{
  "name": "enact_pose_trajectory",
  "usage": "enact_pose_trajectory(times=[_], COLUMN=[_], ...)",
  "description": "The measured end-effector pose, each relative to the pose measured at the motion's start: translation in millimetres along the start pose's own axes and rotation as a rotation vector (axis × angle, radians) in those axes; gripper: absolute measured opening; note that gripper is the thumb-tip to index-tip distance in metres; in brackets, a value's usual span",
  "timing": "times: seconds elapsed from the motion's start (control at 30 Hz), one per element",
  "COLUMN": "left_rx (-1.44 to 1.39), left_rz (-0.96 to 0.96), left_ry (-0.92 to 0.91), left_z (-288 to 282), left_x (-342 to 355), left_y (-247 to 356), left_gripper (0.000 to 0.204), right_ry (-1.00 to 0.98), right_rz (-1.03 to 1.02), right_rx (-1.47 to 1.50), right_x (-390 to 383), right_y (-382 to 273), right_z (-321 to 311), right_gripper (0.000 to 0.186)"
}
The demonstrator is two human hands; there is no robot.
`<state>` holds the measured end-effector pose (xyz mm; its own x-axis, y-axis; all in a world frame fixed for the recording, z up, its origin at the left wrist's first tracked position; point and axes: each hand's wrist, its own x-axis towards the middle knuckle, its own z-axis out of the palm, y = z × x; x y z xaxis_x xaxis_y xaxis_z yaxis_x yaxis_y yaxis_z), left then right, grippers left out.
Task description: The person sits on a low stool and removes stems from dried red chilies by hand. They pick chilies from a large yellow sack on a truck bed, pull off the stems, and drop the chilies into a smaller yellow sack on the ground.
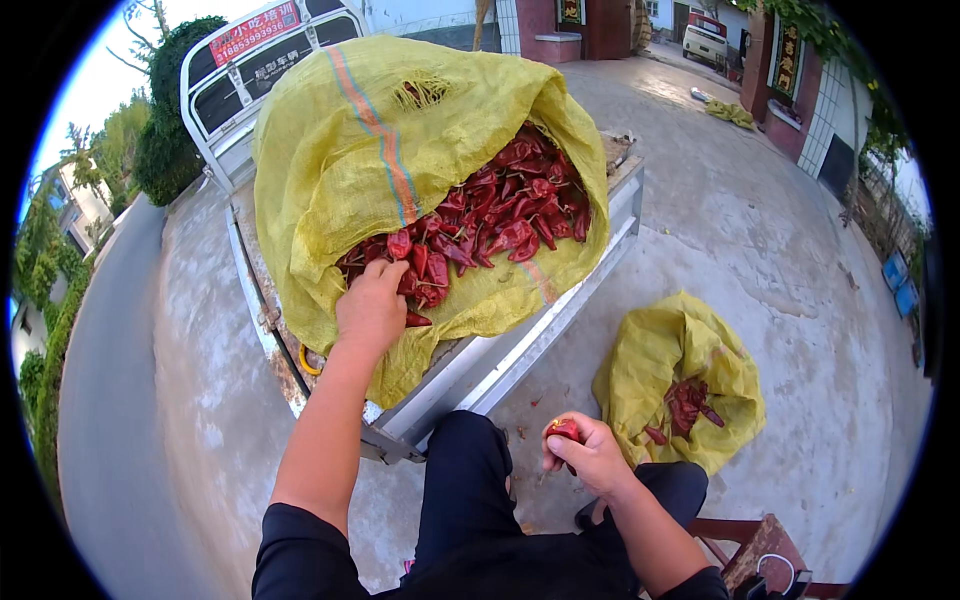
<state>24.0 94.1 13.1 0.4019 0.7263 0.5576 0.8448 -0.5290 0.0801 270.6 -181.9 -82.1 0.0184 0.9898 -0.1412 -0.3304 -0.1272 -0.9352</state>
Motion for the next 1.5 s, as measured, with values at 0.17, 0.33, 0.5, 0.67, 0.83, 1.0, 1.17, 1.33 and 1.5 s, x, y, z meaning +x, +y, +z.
enact_pose_trajectory(times=[0.17, 0.33, 0.5, 0.67, 0.83, 1.0, 1.17, 1.33, 1.5], left_rx=[-0.232, -0.514, -0.515, -0.842, -1.056, -1.351, -1.184, -1.148, -2.09], left_rz=[0.002, -0.036, -0.151, -0.223, -0.157, -0.071, 0.174, 0.114, -0.503], left_ry=[0.094, 0.271, 0.258, 0.128, -0.08, -0.393, -0.322, -0.244, -0.289], left_z=[8, -24, -17, -26, -4, -7, 5, 4, 23], left_x=[-25, -56, -61, -104, -141, -124, -120, -130, -162], left_y=[-34, 1, 17, 75, 97, 80, 84, 103, 131], left_gripper=[0.036, 0.038, 0.037, 0.034, 0.039, 0.042, 0.019, 0.012, 0.014], right_ry=[0.054, 0.157, 0.125, 0.095, 0.021, -0.03, -0.099, -0.11, -0.102], right_rz=[0.022, 0.005, -0.045, -0.229, -0.338, -0.243, -0.26, -0.064, -0.3], right_rx=[-0.023, 0.008, 0.001, -0.022, -0.206, -0.688, -0.837, -0.786, -0.719], right_x=[1, 21, 49, 68, 69, 47, 43, 41, 37], right_y=[1, -26, -43, -39, -26, -52, -53, -47, -38], right_z=[0, 30, 53, 74, 61, 43, 37, 37, 40], right_gripper=[0.017, 0.026, 0.034, 0.048, 0.05, 0.042, 0.042, 0.033, 0.028])
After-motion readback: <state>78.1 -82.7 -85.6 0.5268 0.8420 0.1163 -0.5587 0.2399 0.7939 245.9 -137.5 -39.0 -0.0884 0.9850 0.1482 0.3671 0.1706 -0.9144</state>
